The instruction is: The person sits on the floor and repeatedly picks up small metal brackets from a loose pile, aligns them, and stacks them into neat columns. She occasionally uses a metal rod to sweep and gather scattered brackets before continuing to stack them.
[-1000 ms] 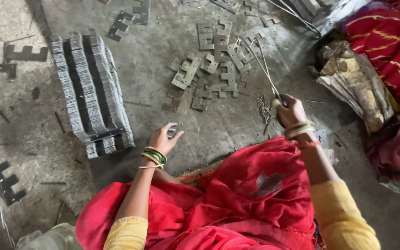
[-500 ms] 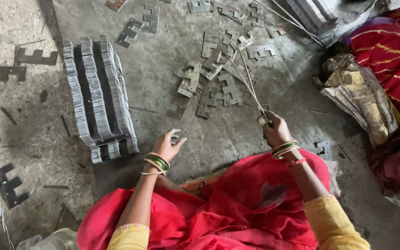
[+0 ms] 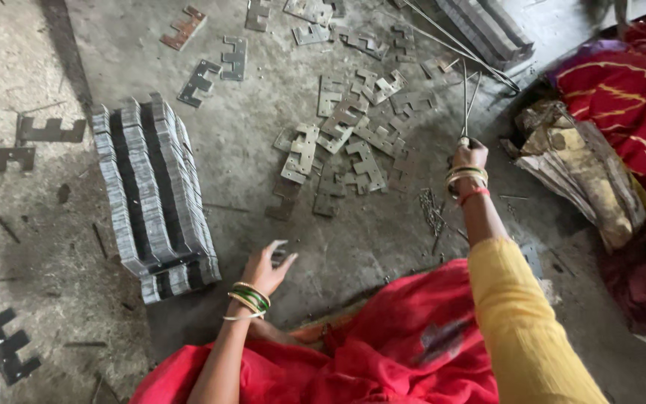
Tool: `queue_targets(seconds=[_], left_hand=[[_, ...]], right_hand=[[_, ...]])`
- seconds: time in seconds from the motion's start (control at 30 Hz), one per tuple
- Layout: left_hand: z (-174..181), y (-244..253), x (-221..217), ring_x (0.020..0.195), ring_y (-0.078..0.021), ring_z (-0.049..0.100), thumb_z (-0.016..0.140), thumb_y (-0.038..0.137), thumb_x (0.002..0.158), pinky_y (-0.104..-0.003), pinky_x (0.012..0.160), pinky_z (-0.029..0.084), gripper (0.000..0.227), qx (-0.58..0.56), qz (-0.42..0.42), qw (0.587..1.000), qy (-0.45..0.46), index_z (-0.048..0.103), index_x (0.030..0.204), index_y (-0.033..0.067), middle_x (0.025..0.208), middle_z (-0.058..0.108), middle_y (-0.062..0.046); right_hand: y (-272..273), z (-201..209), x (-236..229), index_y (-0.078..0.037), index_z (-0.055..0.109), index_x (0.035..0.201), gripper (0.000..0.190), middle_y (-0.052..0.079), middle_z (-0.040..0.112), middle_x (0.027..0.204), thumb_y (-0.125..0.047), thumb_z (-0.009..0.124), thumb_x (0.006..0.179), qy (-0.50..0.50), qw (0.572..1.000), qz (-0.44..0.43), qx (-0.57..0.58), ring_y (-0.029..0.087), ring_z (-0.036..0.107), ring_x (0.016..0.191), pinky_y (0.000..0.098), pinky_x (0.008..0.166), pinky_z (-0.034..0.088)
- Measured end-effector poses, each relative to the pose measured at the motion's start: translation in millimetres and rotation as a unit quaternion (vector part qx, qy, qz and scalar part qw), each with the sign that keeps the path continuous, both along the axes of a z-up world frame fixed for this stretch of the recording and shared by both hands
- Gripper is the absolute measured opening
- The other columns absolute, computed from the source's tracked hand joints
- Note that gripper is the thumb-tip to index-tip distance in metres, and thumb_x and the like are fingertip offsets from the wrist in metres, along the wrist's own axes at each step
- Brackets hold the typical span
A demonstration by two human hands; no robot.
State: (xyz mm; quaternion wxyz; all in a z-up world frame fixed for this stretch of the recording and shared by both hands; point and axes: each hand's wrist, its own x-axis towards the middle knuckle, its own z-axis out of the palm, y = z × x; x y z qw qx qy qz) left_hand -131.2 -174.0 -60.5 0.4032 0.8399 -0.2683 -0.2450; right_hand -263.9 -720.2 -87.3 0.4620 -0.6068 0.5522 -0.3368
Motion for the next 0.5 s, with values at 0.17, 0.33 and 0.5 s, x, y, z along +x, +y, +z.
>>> queue_targets(seconds=[0.17,0.33,0.5], left_hand=[[-5,0,3,0.08,-0.0254,0.078,0.08,0.032,0.084,-0.036,0.072,0.061,0.044,0.021,-0.006,1.0,0.017,0.069,0.12,0.0073,0.096,0.078,-0.014],[-16,-2,2,0.08,-0.0229,0.079,0.079,0.028,0.085,-0.034,0.071,0.061,0.043,0.006,-0.008,1.0,0.027,0.068,0.12,0.0059,0.096,0.079,-0.013],[-24,-1,-1,0.08,-0.0242,0.078,0.081,0.03,0.084,-0.034,0.072,0.061,0.045,0.028,-0.011,0.999,0.037,0.069,0.12,0.0061,0.095,0.078,-0.013]], right_hand=[[-9,9,65,-0.006,0.073,0.107,0.023,0.001,0.064,0.067,-0.021,0.057,0.102,0.059,0.996,0.064,0.02,0.012,0.057,0.051,0.0333,0.046,0.042],[32,31,67,-0.004,0.071,0.109,0.024,0.005,0.063,0.069,-0.021,0.056,0.104,0.105,0.975,0.19,-0.04,0.012,0.052,0.054,0.0358,0.047,0.04],[124,42,13,0.002,0.07,0.112,0.018,0.019,0.068,0.078,-0.004,0.06,0.098,0.142,0.913,0.332,-0.192,0.022,0.06,0.068,0.041,0.061,0.05]])
